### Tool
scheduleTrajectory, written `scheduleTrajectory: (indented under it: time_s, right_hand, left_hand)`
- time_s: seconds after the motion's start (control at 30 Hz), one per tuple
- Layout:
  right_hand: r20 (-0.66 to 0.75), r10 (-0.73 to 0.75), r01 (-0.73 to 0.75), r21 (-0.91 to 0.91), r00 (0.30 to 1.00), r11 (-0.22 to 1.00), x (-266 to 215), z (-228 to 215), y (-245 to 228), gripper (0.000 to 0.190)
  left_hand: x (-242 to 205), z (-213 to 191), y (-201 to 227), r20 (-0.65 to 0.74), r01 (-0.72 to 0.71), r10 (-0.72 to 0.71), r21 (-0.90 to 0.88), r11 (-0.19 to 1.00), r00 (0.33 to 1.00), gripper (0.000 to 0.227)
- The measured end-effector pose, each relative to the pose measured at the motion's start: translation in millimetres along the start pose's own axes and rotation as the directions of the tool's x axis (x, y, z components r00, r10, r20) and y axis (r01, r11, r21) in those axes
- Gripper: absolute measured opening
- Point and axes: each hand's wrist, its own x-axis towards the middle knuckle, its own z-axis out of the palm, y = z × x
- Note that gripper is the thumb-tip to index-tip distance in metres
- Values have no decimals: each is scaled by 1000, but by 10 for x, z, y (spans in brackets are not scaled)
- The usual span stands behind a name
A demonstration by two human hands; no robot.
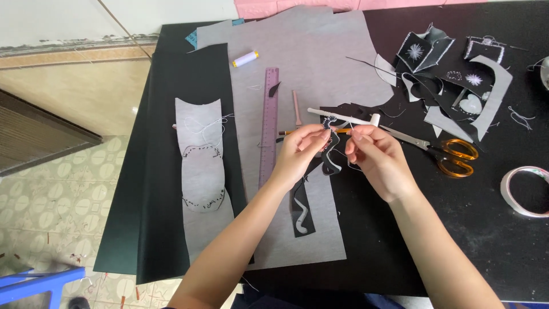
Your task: Wrapping white thread around a small decorative leather component as part of a leather crafting process.
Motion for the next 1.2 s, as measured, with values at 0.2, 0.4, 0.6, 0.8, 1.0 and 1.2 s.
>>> scheduleTrajectory:
  time_s: [0.2,0.4,0.6,0.8,1.0,1.2]
  right_hand:
    - [-19,-12,11,-20,1000,1000,-59,0,32,11]
    - [-63,-38,37,-21,997,999,-45,-69,145,7]
    - [-52,-23,23,10,998,1000,-149,118,-73,7]
    - [39,38,-40,58,999,998,-194,140,-147,13]
    - [59,28,-29,9,998,1000,-105,-6,-48,11]
    - [44,40,-41,32,998,999,-76,-129,-15,10]
  left_hand:
    - [-24,15,41,24,-26,26,13,1000,999,30]
    - [-38,36,68,26,-30,29,14,999,999,35]
    - [-48,49,77,47,-33,32,9,999,998,32]
    - [-25,-28,-86,104,-59,51,69,996,993,31]
    - [12,-96,-217,97,-103,92,109,989,991,29]
    - [1,-48,-60,92,-147,137,106,983,986,27]
